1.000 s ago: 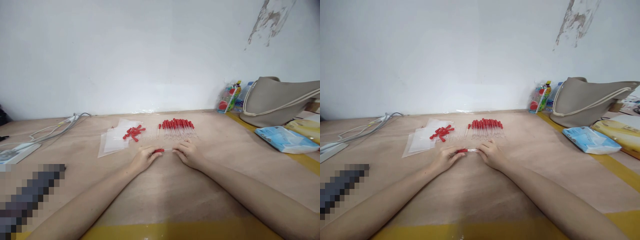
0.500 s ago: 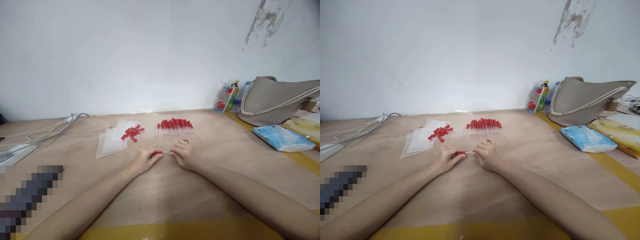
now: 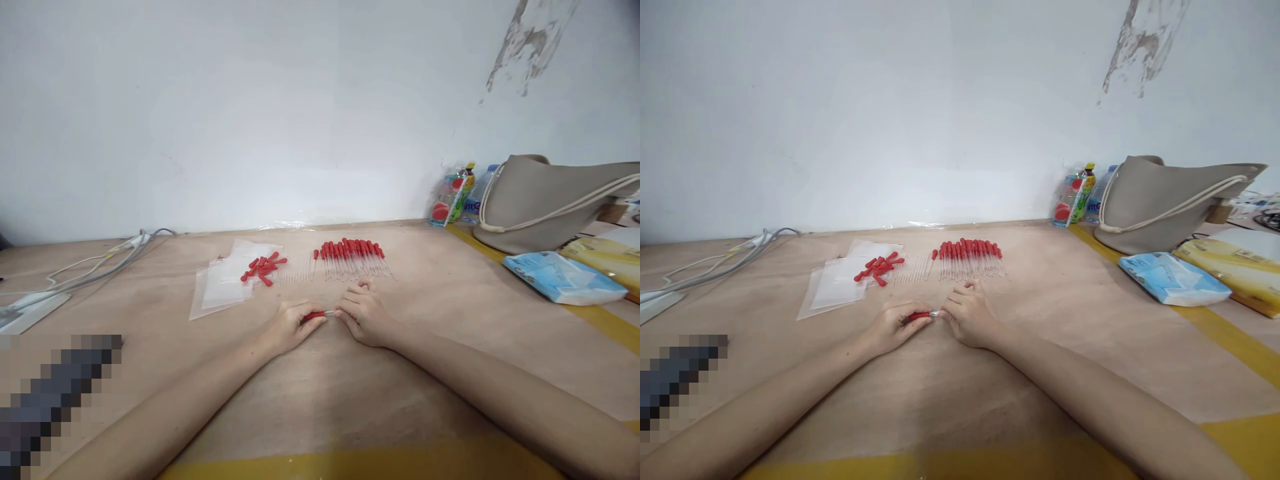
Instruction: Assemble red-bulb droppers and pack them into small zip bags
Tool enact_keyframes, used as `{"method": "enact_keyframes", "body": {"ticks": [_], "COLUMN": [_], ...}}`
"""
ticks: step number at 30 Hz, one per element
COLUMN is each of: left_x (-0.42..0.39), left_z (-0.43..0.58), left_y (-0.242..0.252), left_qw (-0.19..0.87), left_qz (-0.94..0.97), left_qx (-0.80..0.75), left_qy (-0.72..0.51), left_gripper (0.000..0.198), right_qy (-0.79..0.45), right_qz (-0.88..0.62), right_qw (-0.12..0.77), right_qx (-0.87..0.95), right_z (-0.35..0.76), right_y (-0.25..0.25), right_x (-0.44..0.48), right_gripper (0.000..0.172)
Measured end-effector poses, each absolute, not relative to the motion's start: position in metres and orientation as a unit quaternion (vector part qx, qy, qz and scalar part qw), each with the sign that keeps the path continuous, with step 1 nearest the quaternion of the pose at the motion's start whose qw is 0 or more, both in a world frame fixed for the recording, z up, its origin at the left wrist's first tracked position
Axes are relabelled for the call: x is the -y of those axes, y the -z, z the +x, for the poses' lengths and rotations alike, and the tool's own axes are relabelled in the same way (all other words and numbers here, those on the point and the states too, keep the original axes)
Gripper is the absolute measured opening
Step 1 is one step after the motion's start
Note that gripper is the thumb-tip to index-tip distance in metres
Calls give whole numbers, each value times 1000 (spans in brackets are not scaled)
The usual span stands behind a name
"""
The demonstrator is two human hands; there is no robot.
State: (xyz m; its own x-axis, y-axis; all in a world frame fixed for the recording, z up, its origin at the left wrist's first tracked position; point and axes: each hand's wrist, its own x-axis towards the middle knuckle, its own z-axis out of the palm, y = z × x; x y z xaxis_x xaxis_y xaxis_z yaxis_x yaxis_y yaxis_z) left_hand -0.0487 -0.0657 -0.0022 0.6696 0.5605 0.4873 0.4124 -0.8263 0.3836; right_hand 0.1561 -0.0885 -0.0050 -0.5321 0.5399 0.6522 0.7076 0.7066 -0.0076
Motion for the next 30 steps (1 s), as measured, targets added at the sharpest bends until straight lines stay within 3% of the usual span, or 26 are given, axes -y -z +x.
{"method": "enact_keyframes", "body": {"ticks": [12,15,20,24,30], "left_x": [54,54,55,55,49], "left_z": [-55,-57,-55,-58,-78], "left_y": [0,-1,-2,-5,-4], "left_qw": [87,90,92,85,101], "left_qz": [892,876,917,930,911], "left_qx": [-310,-360,-339,-325,-348], "left_qy": [-317,-309,-187,-148,-199], "left_gripper": [21,32,45,50,44], "right_qy": [156,98,-65,-63,-8], "right_qz": [-400,-497,-660,-697,-731], "right_qw": [214,244,317,299,233], "right_qx": [877,827,678,649,641], "right_z": [162,172,168,140,104], "right_y": [-12,-18,-28,-29,-22], "right_x": [92,83,51,20,-13], "right_gripper": [23,22,22,27,31]}}
